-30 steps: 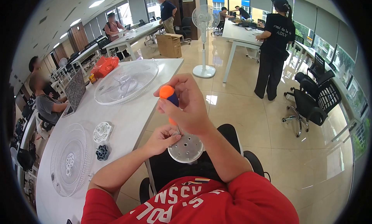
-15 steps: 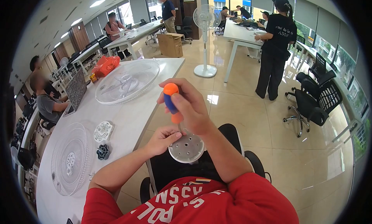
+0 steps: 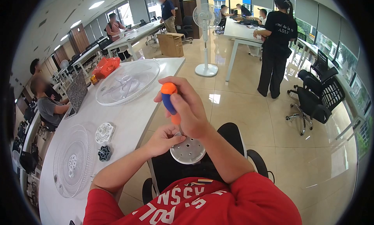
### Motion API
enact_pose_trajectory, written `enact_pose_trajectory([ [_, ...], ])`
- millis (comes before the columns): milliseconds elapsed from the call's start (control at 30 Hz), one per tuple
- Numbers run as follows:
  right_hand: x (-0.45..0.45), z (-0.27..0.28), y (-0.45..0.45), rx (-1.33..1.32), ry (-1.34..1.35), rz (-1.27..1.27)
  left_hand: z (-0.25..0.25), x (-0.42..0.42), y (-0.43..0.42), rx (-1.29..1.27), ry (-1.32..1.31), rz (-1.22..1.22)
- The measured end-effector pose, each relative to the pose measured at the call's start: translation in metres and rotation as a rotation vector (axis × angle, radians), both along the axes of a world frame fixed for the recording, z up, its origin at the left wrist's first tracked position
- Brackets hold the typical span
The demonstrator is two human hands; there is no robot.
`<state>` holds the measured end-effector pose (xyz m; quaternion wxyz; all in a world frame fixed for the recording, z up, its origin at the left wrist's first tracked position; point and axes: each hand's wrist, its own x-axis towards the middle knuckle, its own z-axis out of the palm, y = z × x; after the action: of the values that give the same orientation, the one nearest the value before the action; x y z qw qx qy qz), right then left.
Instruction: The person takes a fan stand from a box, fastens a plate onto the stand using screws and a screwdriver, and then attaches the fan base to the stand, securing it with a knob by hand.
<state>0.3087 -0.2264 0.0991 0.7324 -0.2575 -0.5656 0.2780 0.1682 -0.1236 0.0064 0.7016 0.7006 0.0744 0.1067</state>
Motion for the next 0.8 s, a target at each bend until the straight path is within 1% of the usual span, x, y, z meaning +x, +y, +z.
enact_pose_trajectory([
  [33, -0.003, 0.0, 0.0, -0.012, -0.013, -0.063, -0.001, 0.0, -0.001, 0.008, -0.006, 0.005],
  [67, -0.003, -0.003, 0.004, -0.011, -0.013, -0.063, -0.001, 0.0, -0.004, 0.009, -0.006, 0.005],
  [133, -0.001, -0.012, 0.013, 0.145, -0.063, -0.113, 0.0, 0.002, -0.01, 0.004, -0.041, 0.056],
  [267, -0.01, -0.01, 0.01, 0.156, 0.004, -0.123, -0.005, 0.003, -0.009, 0.028, -0.059, 0.039],
  [333, -0.008, -0.013, 0.013, 0.225, -0.104, -0.177, -0.004, 0.002, -0.011, 0.029, -0.085, 0.06],
  [367, -0.006, -0.013, 0.012, 0.225, -0.104, -0.177, -0.004, 0.002, -0.01, 0.03, -0.086, 0.06],
  [433, 0.003, -0.014, 0.007, 0.134, -0.035, -0.007, -0.004, 0.003, -0.009, 0.015, -0.088, 0.047],
  [533, 0.011, -0.016, 0.005, 0.055, -0.086, 0.04, -0.006, 0.0, -0.008, 0.037, -0.06, 0.049],
  [567, 0.009, -0.014, 0.005, 0.056, -0.087, 0.04, -0.007, 0.0, -0.008, 0.038, -0.061, 0.049],
  [633, -0.002, -0.01, 0.005, 0.044, -0.089, -0.136, -0.009, 0.001, -0.007, 0.05, -0.06, 0.034],
  [667, -0.006, -0.008, 0.009, 0.044, -0.09, -0.135, -0.009, 0.0, -0.007, 0.05, -0.061, 0.035],
  [733, -0.013, -0.005, 0.014, 0.206, -0.04, -0.171, -0.007, 0.001, -0.01, 0.034, -0.076, 0.049],
  [767, -0.013, -0.005, 0.012, 0.207, -0.04, -0.17, -0.006, 0.001, -0.011, 0.034, -0.076, 0.05],
  [800, -0.012, -0.006, 0.008, 0.127, -0.031, -0.132, -0.006, 0.001, -0.012, 0.023, -0.099, 0.06],
])
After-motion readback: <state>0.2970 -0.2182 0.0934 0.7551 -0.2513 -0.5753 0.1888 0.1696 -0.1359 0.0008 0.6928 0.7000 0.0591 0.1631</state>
